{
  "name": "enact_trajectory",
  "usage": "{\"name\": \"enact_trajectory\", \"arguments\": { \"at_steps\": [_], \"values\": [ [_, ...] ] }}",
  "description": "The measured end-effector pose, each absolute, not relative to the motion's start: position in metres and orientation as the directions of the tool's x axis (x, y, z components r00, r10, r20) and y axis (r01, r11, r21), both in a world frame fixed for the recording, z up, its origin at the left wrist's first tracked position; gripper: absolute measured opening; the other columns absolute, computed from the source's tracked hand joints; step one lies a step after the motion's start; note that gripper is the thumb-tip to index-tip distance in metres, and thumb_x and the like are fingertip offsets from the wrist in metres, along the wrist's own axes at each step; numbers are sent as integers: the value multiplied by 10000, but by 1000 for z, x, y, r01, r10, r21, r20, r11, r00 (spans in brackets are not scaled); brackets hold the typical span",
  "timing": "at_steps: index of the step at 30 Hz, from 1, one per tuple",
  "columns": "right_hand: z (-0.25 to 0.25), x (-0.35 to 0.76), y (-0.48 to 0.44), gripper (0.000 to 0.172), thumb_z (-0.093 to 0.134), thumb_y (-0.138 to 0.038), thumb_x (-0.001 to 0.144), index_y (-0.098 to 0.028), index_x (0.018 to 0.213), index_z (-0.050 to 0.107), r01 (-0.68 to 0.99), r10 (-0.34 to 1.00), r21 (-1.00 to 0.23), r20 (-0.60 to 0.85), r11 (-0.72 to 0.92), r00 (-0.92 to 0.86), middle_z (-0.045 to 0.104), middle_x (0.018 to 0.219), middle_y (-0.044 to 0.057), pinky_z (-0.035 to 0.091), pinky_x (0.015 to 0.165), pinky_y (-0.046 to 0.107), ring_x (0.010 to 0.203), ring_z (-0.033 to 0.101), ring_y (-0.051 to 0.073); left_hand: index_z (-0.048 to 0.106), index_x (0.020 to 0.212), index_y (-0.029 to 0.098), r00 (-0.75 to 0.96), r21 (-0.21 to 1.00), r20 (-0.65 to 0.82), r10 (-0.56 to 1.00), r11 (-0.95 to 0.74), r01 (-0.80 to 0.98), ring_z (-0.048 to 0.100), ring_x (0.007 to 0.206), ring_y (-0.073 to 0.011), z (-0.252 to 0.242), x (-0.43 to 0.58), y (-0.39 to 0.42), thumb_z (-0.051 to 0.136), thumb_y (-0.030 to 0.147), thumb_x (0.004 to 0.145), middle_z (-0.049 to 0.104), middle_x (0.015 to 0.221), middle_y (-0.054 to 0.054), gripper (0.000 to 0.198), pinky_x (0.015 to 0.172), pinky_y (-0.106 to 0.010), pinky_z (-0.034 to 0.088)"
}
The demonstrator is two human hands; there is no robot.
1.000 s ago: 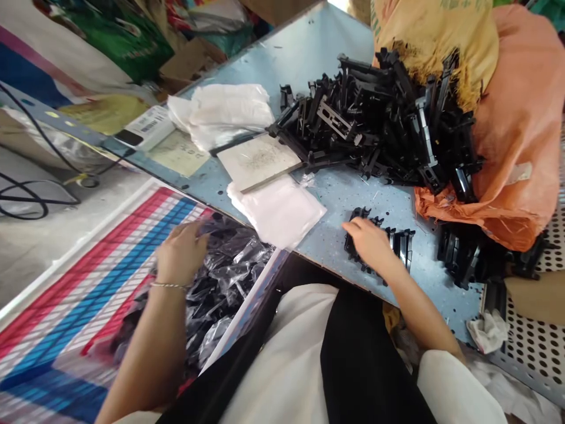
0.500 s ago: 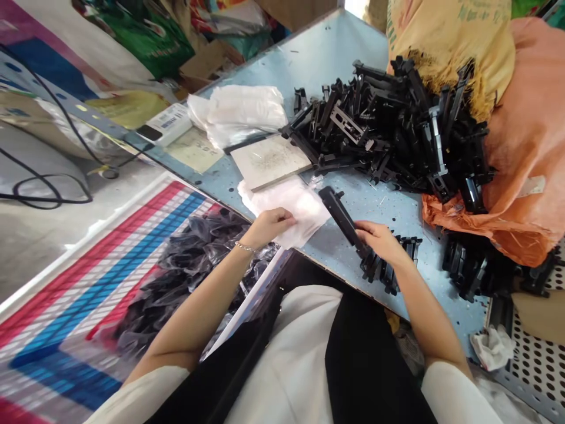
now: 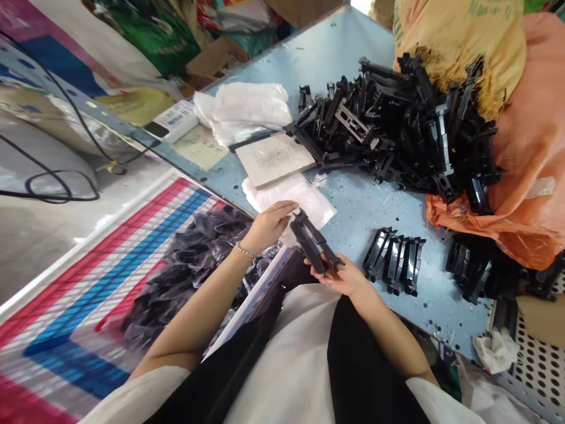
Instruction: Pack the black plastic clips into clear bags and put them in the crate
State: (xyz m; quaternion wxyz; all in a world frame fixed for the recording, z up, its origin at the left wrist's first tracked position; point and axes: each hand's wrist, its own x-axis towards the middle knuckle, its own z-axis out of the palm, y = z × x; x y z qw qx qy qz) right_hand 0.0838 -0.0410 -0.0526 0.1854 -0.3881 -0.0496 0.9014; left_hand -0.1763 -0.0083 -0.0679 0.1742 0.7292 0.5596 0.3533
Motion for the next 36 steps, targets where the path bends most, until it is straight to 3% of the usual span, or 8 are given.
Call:
{"name": "enact_trajectory", "arguments": {
  "at_steps": [4, 9, 11, 16, 21, 26, 30, 36],
  "values": [
    [-61, 68, -35, 224, 514, -246, 971, -73, 1004, 652, -296, 287, -88, -605, -951, -743, 642, 769, 79, 323, 353, 133, 575, 484, 94, 565, 1391, 159, 177, 603, 427, 887, -425, 674, 592, 1287, -206, -50, -157, -28, 383, 91, 973, 614, 1368, -146, 460, 1110, -393, 506],
    [-67, 65, -32, 127, 619, -287, 905, -164, 880, 636, -375, 443, -239, -554, -896, -705, 620, 752, 33, 333, 374, 135, 610, 491, 107, 465, 1494, 206, 297, 618, 491, 819, -567, 544, 617, 1253, -191, -30, -132, -67, 388, 58, 980, 612, 1373, -145, 541, 1072, -350, 540],
    [-63, 65, -39, 130, 636, -296, 893, -167, 905, 646, -356, 444, -266, -548, -896, -709, 627, 765, 36, 332, 377, 126, 631, 496, 109, 458, 1505, 237, 251, 660, 485, 838, -539, 524, 619, 1252, -193, -29, -133, -74, 383, 61, 985, 615, 1370, -138, 554, 1072, -354, 540],
    [-50, 53, -58, 220, 561, -302, 946, -104, 959, 656, -327, 338, -113, -502, -938, -796, 450, 660, -12, 283, 320, 85, 547, 323, 90, 458, 1509, 288, 54, 673, 535, 843, -464, 577, 628, 1240, -205, -32, -139, -84, 432, 94, 991, 628, 1351, -121, 554, 1058, -350, 544],
    [-43, 50, -59, 239, 538, -292, 962, -99, 891, 660, -360, 350, -82, -504, -930, -790, 381, 650, -30, 279, 319, 50, 538, 281, 82, 510, 1465, 299, 118, 685, 523, 844, -498, 531, 659, 1170, -176, -32, -137, -100, 447, 86, 985, 660, 1301, -100, 528, 1011, -307, 558],
    [-40, 59, -70, 189, 516, -218, 958, -139, 891, 674, -381, 375, -96, -498, -920, -782, 348, 650, -31, 246, 293, 77, 539, 253, 109, 606, 1310, 220, -144, 725, 471, 870, -289, 626, 654, 1152, -206, -49, -144, -93, 456, 151, 988, 666, 1253, -115, 362, 997, -383, 563],
    [-42, 59, -74, 171, 544, -250, 949, -146, 936, 679, -394, 416, -153, -485, -906, -769, 401, 667, -18, 299, 327, 100, 560, 295, 112, 641, 1116, 211, -122, 642, 559, 820, -336, 689, 654, 1127, -197, -62, -143, -84, 424, 90, 968, 648, 1298, -116, 290, 956, -391, 570],
    [-49, 76, -65, 330, 755, -451, 770, -142, 855, 678, -159, 434, -471, -564, -868, -702, 582, 699, 23, 303, 410, 178, 581, 443, 104, 609, 1309, 204, -323, 652, 497, 806, -101, 752, 592, 1263, -205, -67, -168, -73, 393, 80, 933, 630, 1338, -118, 451, 1106, -394, 475]
  ]
}}
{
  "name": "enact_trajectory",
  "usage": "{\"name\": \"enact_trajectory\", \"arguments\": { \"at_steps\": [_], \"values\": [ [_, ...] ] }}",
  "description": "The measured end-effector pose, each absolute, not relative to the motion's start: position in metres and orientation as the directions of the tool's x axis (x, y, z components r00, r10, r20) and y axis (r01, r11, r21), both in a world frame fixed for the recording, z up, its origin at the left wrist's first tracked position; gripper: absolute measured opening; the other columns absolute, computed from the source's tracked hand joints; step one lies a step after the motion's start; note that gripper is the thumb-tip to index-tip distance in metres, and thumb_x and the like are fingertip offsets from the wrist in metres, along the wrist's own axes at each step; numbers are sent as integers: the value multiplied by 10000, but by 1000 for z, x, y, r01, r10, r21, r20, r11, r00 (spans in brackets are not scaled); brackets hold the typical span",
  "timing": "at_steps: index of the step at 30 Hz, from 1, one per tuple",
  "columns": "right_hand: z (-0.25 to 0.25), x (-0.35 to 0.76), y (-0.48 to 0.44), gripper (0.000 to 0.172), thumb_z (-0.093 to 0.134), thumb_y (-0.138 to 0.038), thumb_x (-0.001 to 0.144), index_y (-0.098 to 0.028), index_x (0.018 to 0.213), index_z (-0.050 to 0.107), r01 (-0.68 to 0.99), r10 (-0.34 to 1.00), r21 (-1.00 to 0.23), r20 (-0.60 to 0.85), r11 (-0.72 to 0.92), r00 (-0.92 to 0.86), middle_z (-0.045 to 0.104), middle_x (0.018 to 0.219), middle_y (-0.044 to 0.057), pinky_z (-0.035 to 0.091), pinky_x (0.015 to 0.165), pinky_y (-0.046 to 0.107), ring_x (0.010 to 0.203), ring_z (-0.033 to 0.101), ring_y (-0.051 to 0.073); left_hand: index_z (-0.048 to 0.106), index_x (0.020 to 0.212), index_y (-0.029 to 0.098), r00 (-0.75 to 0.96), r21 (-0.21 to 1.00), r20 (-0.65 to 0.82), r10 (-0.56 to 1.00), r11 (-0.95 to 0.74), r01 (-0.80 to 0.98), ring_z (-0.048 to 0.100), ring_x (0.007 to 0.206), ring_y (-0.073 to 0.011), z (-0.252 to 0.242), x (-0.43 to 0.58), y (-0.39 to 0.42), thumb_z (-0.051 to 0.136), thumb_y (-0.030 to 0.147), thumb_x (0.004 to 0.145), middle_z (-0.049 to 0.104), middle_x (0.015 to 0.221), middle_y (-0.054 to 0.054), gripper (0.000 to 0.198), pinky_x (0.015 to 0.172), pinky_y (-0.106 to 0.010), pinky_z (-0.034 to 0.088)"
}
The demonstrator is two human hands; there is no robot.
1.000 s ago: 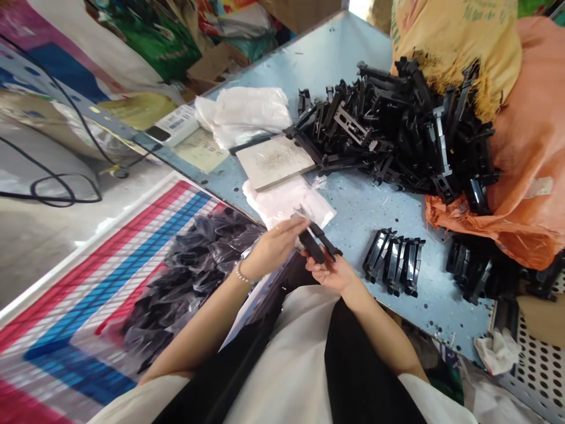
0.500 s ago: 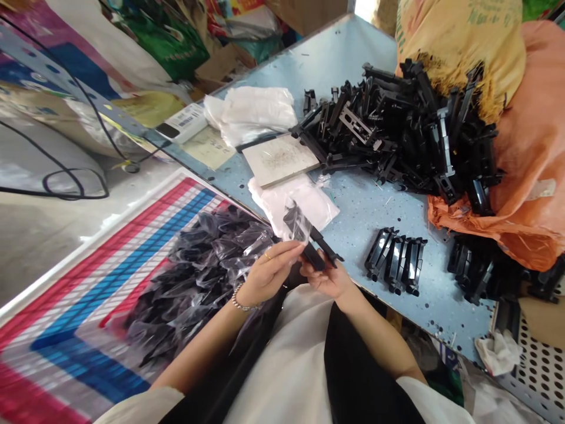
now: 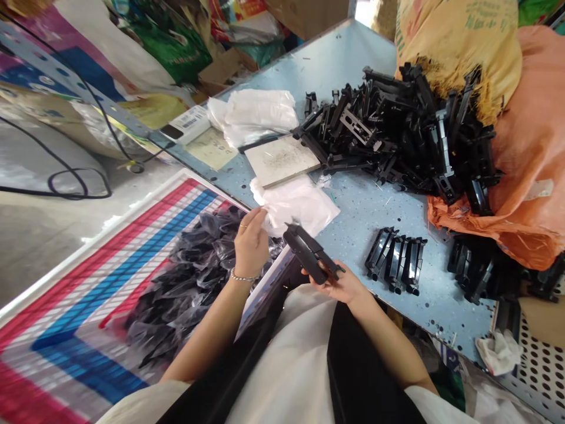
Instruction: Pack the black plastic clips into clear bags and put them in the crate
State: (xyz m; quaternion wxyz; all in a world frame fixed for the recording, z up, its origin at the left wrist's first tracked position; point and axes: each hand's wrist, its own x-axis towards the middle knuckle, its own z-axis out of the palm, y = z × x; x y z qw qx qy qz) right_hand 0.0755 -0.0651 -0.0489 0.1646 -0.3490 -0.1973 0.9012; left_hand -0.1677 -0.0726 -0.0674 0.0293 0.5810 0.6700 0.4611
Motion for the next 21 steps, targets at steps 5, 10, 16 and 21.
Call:
{"name": "enact_trajectory", "arguments": {
  "at_steps": [5, 10, 16, 21],
  "values": [
    [-19, 99, -61, 289, 741, -435, 818, -185, 962, 729, 294, 749, -892, -449, -343, -488, 675, 832, 31, 452, 676, 272, 739, 569, 162, 631, 1293, 183, -386, 749, 368, 846, -24, 662, 628, 1192, -219, -76, -176, -57, 481, 123, 882, 639, 1290, -125, 442, 1046, -382, 517],
    [23, 118, -68, 274, 699, -421, 868, -212, 1039, 747, 313, 685, -942, -305, -118, -661, 705, 948, 44, 463, 779, 302, 854, 614, 194, 622, 1281, 171, -279, 791, 303, 911, -77, 607, 667, 1055, -207, -85, -145, -38, 517, 94, 830, 602, 1325, -151, 469, 893, -355, 593],
    [-7, 117, -77, 343, 802, -498, 709, -185, 700, 662, -114, 618, -690, -546, -714, -566, 558, 563, -31, 338, 448, 223, 469, 461, 99, 581, 1347, 200, -24, 882, 343, 939, -313, 353, 672, 909, -158, -74, -108, -28, 603, 142, 865, 567, 1389, -165, 485, 763, -297, 607],
    [-29, 119, -60, 331, 850, -446, 629, -179, 703, 668, -216, 717, -692, -609, -689, -340, 606, 599, -4, 313, 443, 212, 513, 512, 111, 386, 1531, 257, 31, 783, 437, 899, -397, 479, 684, 1053, -174, -52, -89, -43, 491, 42, 893, 514, 1451, -161, 681, 846, -284, 610]
  ]
}}
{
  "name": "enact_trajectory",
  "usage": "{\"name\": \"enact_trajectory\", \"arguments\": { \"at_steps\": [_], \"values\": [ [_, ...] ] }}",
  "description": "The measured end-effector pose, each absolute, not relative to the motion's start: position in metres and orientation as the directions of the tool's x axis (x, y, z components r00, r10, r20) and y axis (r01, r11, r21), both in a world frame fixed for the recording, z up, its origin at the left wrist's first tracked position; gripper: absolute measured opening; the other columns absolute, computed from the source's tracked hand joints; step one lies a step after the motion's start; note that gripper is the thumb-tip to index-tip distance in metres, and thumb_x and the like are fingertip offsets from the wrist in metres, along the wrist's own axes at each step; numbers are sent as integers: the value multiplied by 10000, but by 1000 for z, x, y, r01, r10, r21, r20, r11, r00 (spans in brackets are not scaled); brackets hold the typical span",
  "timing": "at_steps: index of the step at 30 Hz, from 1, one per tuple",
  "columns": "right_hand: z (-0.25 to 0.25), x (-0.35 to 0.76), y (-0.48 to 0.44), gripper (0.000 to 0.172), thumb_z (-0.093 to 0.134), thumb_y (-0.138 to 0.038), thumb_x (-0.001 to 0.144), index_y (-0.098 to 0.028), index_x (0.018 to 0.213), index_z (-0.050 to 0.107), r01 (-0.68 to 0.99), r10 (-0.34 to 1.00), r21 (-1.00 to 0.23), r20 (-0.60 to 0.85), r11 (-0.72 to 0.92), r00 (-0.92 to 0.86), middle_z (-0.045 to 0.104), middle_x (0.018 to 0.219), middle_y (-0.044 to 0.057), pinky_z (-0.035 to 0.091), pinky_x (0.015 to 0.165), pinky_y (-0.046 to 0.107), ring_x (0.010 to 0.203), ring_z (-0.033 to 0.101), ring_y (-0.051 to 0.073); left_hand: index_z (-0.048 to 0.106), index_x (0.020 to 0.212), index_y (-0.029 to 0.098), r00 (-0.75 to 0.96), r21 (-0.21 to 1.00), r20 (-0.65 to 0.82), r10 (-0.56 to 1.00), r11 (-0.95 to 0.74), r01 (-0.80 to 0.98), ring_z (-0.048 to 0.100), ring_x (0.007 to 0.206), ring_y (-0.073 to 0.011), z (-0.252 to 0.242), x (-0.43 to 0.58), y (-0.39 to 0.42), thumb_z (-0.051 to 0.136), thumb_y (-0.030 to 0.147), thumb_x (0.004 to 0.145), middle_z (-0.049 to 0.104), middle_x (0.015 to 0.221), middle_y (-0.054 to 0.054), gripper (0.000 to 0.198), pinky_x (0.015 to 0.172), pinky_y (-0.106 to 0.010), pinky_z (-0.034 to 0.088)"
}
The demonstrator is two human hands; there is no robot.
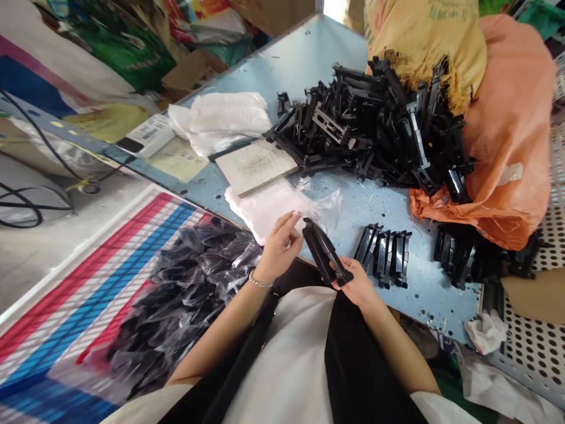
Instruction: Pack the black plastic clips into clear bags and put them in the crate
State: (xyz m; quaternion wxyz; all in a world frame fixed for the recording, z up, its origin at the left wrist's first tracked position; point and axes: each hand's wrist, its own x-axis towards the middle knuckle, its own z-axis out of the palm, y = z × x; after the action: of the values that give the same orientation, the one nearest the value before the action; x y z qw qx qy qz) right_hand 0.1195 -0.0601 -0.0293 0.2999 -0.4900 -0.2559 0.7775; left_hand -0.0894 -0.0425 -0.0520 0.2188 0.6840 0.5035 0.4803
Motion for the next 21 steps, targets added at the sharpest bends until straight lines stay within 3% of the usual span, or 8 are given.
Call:
{"name": "enact_trajectory", "arguments": {
  "at_steps": [4, 7, 9, 12, 14, 17, 19, 21],
  "values": [
    [-30, 116, -48, 327, 760, -505, 717, -194, 733, 663, -136, 891, -881, -442, -453, -106, 574, 602, -30, 384, 500, 237, 515, 455, 106, 185, 1611, 249, 349, 538, 554, 756, -645, 543, 611, 1268, -231, -41, -65, -63, 386, -18, 901, 535, 1456, -155, 785, 1038, -374, 564],
    [-26, 104, -51, 228, 659, -421, 843, -195, 819, 676, 181, 976, -965, -207, -192, -67, 647, 759, 7, 475, 677, 278, 710, 563, 160, 135, 1616, 195, 475, 512, 526, 705, -709, 486, 576, 1322, -254, -35, -57, -73, 415, 35, 911, 522, 1471, -174, 775, 1057, -396, 558],
    [-20, 95, -57, 192, 584, -351, 910, -192, 914, 692, 352, 973, -933, -145, -75, -177, 673, 839, 29, 494, 754, 301, 794, 595, 181, 250, 1582, 192, 460, 529, 500, 734, -679, 509, 594, 1302, -258, -27, -66, -80, 496, 122, 936, 574, 1416, -163, 695, 1059, -398, 557],
    [-6, 93, -60, 271, 552, -315, 951, -207, 1161, 685, 356, 843, -933, -153, 48, -515, 713, 1008, 52, 530, 801, 306, 874, 648, 184, 497, 1425, 236, 302, 567, 426, 853, -512, 645, 677, 1160, -227, -11, -114, -102, 574, 228, 949, 696, 1235, -97, 482, 1040, -367, 562],
    [3, 106, -51, 341, 533, -301, 975, -240, 1291, 646, 378, 777, -911, -115, 166, -618, 710, 1155, 64, 540, 886, 333, 988, 666, 196, 580, 1325, 257, 140, 570, 298, 944, -294, 767, 693, 1118, -234, -8, -169, -126, 571, 296, 947, 715, 1205, -73, 379, 1027, -388, 564],
    [10, 148, -21, 409, 433, -157, 976, -238, 1310, 654, 649, 838, -653, -39, 391, -545, 669, 1289, 95, 481, 1045, 436, 1184, 602, 249, 665, 1131, 260, -109, 428, 88, 990, 62, 902, 734, 988, -293, -30, -272, -170, 549, 458, 885, 755, 1097, -66, 337, 882, -476, 617],
    [9, 179, 3, 505, 398, -25, 898, -197, 1282, 679, 782, 829, -384, -72, 491, -555, 653, 1319, 125, 460, 1064, 489, 1251, 550, 292, 651, 774, 270, -231, 320, 10, 973, 216, 922, 723, 655, -318, -60, -337, -201, 546, 502, 749, 733, 700, -37, 256, 577, -471, 622],
    [4, 202, 24, 555, 400, 33, 838, -186, 1251, 699, 806, 797, -183, -139, 562, -588, 634, 1356, 134, 472, 1039, 512, 1294, 512, 322, 517, 565, 275, -307, 296, -75, 949, 315, 902, 538, 351, -253, -92, -387, -227, 514, 435, 650, 521, 389, 31, 181, 329, -376, 479]
  ]
}}
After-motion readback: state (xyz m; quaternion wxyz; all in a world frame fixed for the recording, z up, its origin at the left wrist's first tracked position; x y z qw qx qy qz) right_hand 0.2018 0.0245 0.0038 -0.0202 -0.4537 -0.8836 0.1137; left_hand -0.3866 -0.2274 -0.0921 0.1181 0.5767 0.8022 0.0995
